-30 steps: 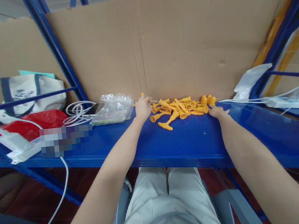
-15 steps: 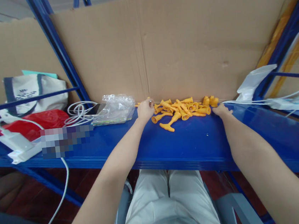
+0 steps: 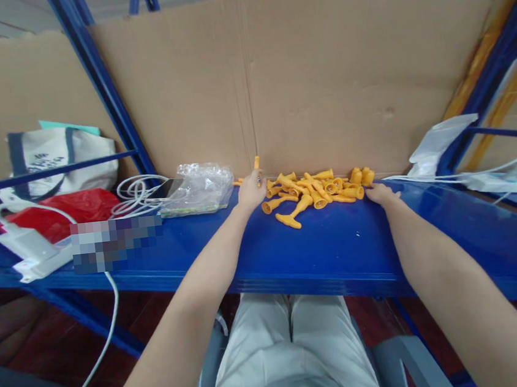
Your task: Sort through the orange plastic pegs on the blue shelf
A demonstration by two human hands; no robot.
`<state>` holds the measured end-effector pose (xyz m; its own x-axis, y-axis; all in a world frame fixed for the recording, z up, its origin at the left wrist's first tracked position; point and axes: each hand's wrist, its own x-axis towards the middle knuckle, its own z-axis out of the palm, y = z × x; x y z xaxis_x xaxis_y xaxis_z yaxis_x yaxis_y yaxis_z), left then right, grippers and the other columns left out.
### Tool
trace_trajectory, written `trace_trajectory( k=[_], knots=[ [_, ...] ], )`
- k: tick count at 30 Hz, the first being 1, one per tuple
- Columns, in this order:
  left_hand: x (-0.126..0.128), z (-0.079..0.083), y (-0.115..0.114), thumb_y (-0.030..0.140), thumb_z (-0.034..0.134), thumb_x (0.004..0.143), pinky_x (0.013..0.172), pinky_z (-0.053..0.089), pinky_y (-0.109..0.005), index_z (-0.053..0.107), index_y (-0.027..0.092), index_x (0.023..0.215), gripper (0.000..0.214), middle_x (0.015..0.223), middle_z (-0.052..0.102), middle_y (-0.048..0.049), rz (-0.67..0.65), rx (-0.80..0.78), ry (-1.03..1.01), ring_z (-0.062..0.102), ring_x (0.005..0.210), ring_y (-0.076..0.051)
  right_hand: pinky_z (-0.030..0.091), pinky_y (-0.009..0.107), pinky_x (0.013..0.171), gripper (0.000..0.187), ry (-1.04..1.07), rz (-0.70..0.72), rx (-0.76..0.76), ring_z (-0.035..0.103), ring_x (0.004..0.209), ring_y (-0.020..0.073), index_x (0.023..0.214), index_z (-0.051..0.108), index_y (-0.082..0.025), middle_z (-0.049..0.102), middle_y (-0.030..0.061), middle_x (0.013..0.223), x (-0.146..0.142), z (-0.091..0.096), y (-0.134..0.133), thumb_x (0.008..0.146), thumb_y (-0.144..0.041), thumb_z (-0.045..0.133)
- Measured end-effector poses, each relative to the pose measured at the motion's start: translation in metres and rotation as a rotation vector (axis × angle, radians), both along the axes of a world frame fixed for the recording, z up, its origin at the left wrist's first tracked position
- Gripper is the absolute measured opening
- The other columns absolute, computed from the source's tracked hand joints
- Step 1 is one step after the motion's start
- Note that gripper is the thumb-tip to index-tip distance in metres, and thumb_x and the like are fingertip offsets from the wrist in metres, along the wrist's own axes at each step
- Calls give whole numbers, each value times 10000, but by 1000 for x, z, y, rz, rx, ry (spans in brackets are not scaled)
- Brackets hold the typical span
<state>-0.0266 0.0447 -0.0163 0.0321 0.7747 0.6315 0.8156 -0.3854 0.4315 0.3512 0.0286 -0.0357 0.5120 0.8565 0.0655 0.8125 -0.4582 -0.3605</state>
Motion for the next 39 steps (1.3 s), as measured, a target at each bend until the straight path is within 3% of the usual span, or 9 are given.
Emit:
trace_trajectory(
  k=[4,8,12,17,24,31,36,39],
  knots=[
    [-8,-6,14,273,484,996,1035,520,-392,620,233,1317,352,1293,730,-108,20,-46,-37,666,1226,-258,406,642,1142,514,1,19,22,508,1418,397,1464,622,-217,580,165,1509,-1,-2,0,986,-324,470],
    [-17,-6,26,298,417,1024,1045,519,-434,590,252,1366,386,1322,723,-104,47,-110,-61,662,1252,-268,323,673,1191,480,-25,37,34,543,1392,382,1414,661,-205,617,168,1467,-4,-3,-2,981,-296,475],
    [-24,-7,28,315,428,1019,1112,466,-500,575,234,1414,429,1420,662,-150,95,-203,150,607,1345,-303,266,670,1216,503,-17,50,16,511,1423,377,1436,637,-179,590,170,1500,-8,-4,-3,988,-292,438],
    [-26,-6,28,317,416,1015,1185,375,-585,547,223,1485,497,1586,506,-169,32,-366,454,459,1484,-337,295,671,1204,490,-19,60,26,518,1416,382,1426,645,-179,588,174,1500,-8,-3,-5,991,-291,452],
    [-21,-5,39,363,288,1045,1225,326,-600,390,289,1612,581,1717,281,-89,70,-566,618,257,1588,-317,313,645,1194,510,-30,76,25,532,1397,374,1441,636,-196,599,166,1488,-6,-7,-2,981,-289,434],
    [-14,-5,42,408,300,1042,1244,288,-616,408,286,1605,586,1723,272,-71,105,-568,564,210,1603,-318,312,625,1201,489,-23,64,22,526,1408,370,1420,652,-171,604,178,1480,-12,-1,-8,983,-281,460],
    [-13,-10,39,377,321,1033,1226,289,-668,419,286,1596,579,1712,298,-86,118,-513,418,229,1598,-330,507,446,1054,429,34,-51,133,628,1300,346,1306,721,-128,669,215,1373,-19,10,-19,954,-248,507],
    [-13,-7,35,341,341,1027,1220,286,-685,421,235,1592,581,1688,342,-140,120,-419,332,303,1570,-351,542,399,972,426,21,-120,239,670,1230,352,1255,743,-94,697,253,1293,-22,16,-21,963,-265,484]
  ],
)
